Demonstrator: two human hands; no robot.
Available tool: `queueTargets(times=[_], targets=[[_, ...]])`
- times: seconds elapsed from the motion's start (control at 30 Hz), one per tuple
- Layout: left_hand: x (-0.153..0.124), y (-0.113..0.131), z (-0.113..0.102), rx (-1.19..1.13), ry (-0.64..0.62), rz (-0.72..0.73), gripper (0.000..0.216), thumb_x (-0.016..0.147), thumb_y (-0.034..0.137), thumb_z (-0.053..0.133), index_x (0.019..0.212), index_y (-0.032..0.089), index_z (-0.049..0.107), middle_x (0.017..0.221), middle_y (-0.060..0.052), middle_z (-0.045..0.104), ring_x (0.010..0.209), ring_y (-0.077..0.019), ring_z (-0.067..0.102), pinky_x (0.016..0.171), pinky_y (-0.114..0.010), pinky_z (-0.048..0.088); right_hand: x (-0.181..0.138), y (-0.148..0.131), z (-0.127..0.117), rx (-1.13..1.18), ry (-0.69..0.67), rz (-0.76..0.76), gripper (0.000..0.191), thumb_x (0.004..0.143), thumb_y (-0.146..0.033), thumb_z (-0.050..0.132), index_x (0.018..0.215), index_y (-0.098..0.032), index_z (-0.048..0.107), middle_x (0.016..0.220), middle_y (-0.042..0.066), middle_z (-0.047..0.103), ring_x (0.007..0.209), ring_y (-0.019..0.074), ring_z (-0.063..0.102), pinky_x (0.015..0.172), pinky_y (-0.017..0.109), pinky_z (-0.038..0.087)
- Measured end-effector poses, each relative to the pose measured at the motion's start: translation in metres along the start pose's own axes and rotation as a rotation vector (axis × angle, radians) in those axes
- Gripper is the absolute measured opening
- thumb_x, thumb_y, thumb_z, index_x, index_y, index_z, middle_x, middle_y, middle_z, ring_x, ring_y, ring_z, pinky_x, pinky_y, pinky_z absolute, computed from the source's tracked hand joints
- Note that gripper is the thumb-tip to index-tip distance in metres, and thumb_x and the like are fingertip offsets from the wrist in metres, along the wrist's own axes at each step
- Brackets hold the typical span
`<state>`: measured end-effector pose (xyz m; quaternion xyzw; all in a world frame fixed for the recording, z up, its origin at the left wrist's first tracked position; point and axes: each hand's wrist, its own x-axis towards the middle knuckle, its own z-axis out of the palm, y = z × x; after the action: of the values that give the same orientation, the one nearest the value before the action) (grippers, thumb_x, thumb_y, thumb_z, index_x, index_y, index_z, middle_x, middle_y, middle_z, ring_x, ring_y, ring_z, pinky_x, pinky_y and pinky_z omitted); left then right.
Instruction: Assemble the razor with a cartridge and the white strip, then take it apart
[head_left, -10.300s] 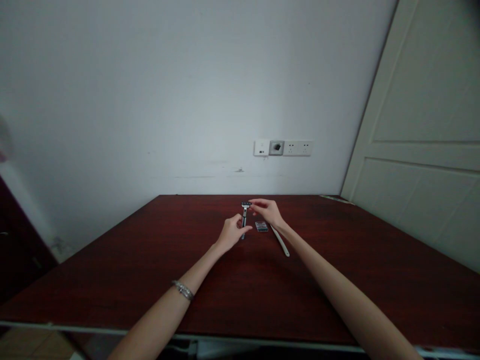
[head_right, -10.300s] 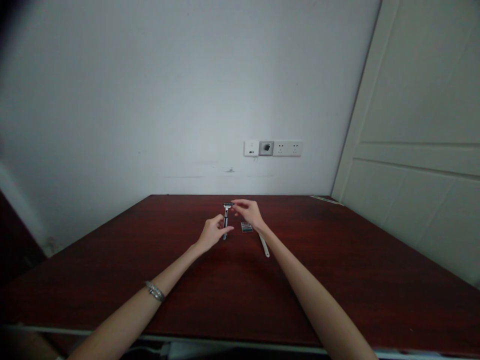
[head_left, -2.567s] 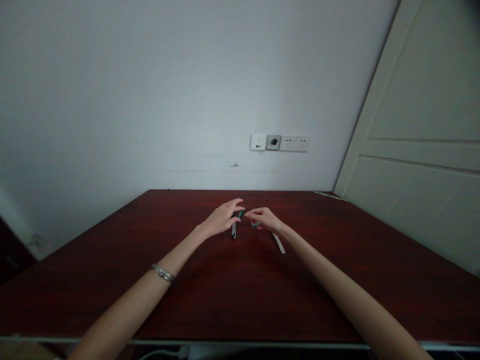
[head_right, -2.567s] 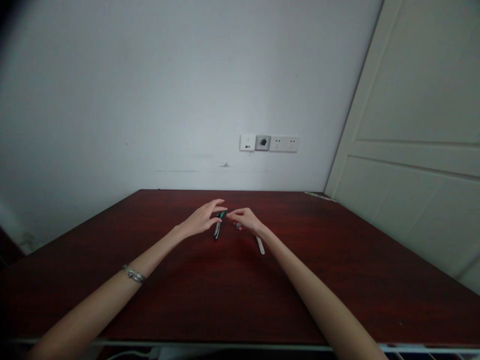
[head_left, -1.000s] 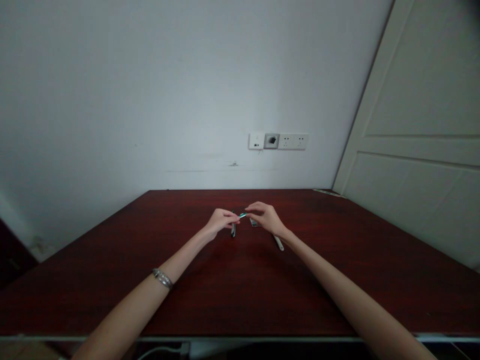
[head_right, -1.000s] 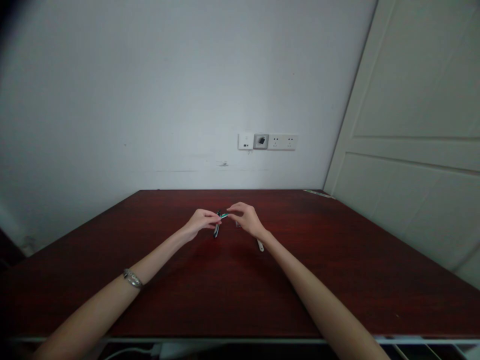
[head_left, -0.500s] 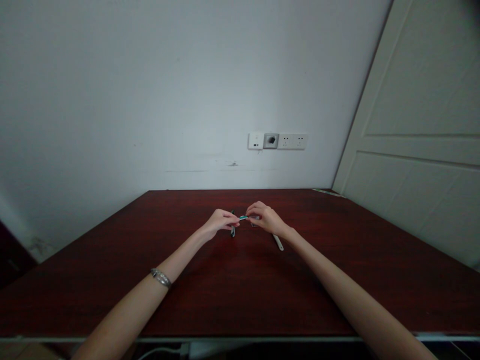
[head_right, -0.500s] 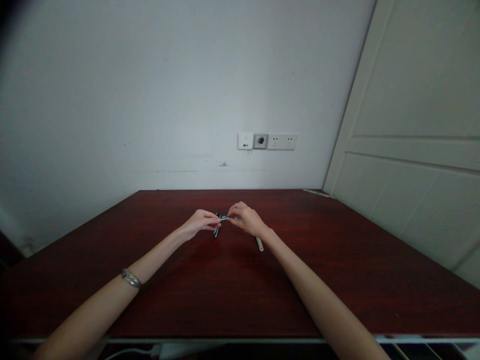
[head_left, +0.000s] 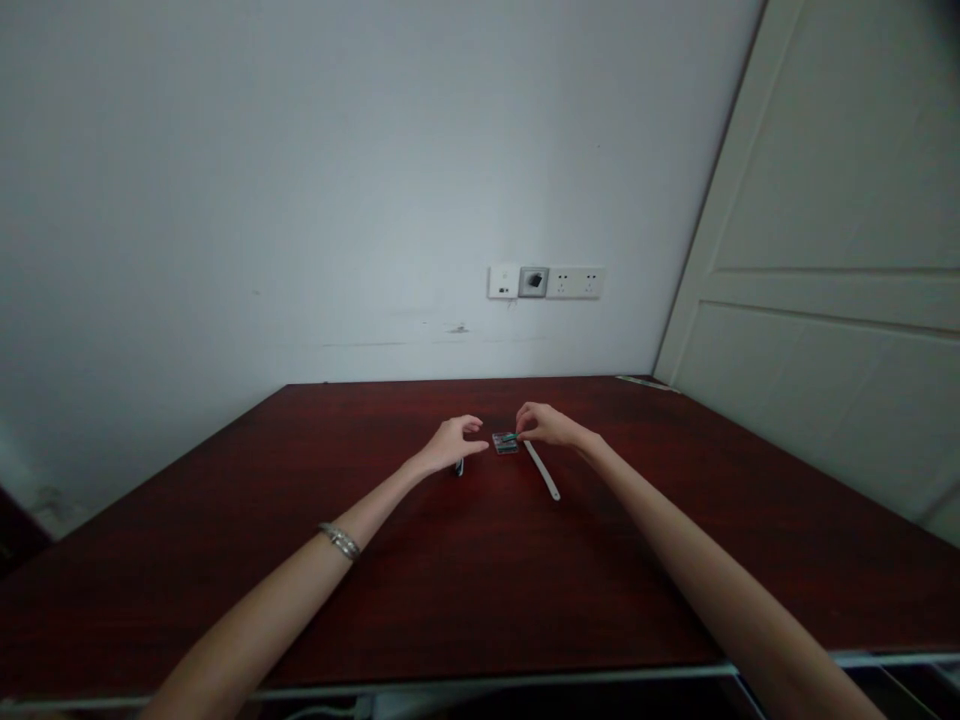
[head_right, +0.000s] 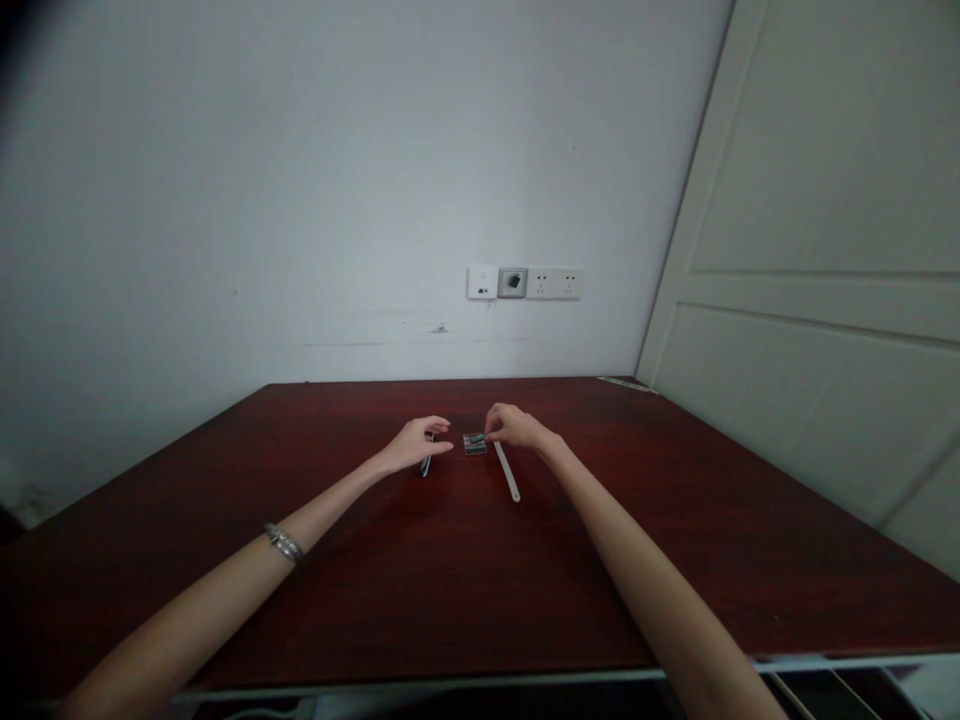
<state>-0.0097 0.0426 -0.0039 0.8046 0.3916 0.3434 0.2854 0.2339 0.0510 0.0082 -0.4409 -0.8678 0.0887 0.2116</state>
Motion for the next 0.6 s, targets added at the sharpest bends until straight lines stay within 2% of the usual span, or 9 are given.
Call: queueTargets(times=[0.2,0.37,0.6], targets=[[0.022,0.003,0.025,0.251,-0.134,0.017,0.075,0.06,0.033,0.07,0.125,0.008,0.044,0.118,-0.018,0.055,0.105,-0.0274,0.055,0.088,-0.033,0.042,0.004,0.009,0.009,-0.011,0.0,0.052,0.011,0.068,-0.024,0.064,0.075,-0.017,0.07,0.091,0.005,0.058,0.081,0.0149,0.055,0.075,0.023,0.042],[0.027,-0.005,0.034,0.335,-0.187,0.02,0.076,0.063,0.037,0.066,0.128,0.009,0.039,0.113,-0.016,0.058,0.098,-0.0267,0.058,0.081,-0.032,0.044,0.006,0.012,0.016,-0.013,0.019,0.066,0.01,0.068,-0.022,0.064,0.075,-0.018,0.07,0.09,0.004,0.058,0.081,0.0148,0.055,0.076,0.023,0.041],[0.028,-0.016,0.035,0.284,-0.179,0.021,0.081,0.067,0.025,0.062,0.136,0.007,0.023,0.109,-0.013,0.062,0.099,-0.0227,0.058,0.083,-0.028,0.043,0.007,0.008,0.021,-0.004,0.002,0.081,0.009,0.068,-0.021,0.063,0.074,-0.018,0.069,0.089,0.004,0.059,0.081,0.0147,0.055,0.075,0.022,0.041]])
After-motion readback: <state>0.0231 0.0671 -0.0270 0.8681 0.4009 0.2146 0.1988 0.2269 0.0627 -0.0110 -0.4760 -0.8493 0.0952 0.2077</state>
